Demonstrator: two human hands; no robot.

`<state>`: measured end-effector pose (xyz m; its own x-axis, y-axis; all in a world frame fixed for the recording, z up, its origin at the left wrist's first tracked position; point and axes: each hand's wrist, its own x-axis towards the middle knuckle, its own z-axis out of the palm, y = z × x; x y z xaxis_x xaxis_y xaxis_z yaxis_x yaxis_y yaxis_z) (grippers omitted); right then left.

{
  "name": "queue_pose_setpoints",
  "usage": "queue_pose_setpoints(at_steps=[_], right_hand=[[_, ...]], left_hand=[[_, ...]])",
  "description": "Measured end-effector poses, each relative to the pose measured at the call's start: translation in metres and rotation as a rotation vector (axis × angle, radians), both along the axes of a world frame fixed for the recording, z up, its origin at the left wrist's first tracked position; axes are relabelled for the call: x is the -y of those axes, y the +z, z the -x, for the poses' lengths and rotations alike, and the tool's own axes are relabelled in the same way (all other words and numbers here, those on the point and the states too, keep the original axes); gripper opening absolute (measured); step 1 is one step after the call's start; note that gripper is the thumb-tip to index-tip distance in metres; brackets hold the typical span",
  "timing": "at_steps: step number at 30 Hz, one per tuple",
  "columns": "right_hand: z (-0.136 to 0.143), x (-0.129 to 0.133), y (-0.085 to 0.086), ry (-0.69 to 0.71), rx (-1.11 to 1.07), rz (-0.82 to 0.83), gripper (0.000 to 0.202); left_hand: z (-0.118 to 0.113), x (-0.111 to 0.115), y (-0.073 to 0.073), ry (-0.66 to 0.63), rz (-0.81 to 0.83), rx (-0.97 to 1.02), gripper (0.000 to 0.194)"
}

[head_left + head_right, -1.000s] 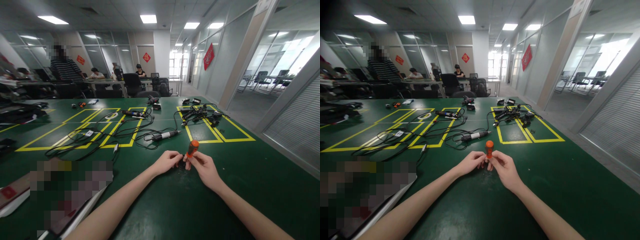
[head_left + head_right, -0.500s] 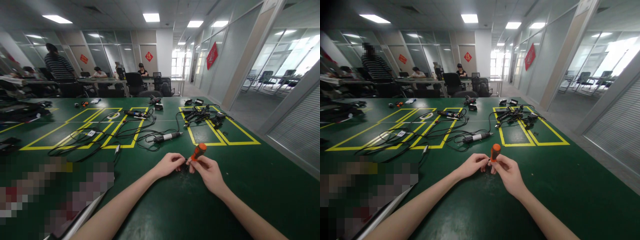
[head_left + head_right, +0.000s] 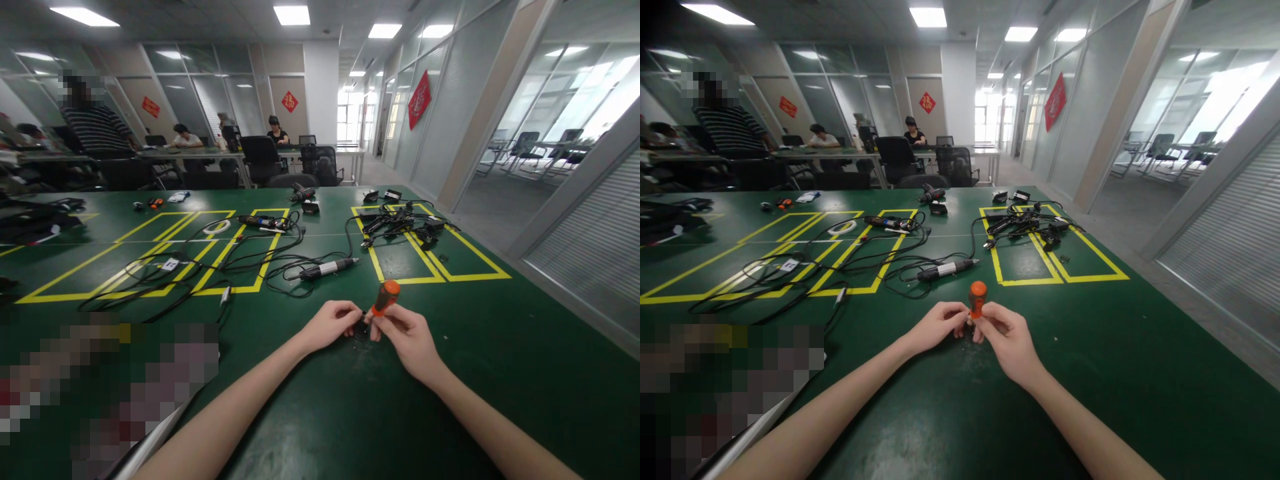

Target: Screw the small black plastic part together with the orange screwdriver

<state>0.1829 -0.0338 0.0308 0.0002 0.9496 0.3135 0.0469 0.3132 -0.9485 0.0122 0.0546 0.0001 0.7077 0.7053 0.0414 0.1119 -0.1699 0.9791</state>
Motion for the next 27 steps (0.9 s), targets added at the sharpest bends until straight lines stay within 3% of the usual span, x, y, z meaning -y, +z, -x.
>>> queue_pose_setpoints(at_steps=[5, 9, 16, 22, 27], right_hand=[[0.003, 0.0, -0.002, -0.029, -0.101, 0.023, 0.022], [0.001, 0.0, 0.001, -0.06, -0.025, 0.032, 0.024], [0.004, 0.0, 0.001, 0.022, -0.079, 0.044, 0.026], [0.003, 0.001, -0.002, -0.019, -0.076, 0.049, 0.02], [0.0, 0.0, -0.003, 0.009, -0.072, 0.058, 0.022]], left_hand=[[-0.001, 0.0, -0.002, 0.002, 0.027, 0.005, 0.035], [0.0, 0.0, -0.001, 0.014, 0.041, -0.002, 0.035], [0.0, 0.002, 0.001, 0.005, 0.049, -0.005, 0.039], [0.014, 0.017, 0.005, 0.114, -0.019, 0.004, 0.048], [0.031, 0.041, 0.011, 0.146, -0.213, -0.168, 0.035]])
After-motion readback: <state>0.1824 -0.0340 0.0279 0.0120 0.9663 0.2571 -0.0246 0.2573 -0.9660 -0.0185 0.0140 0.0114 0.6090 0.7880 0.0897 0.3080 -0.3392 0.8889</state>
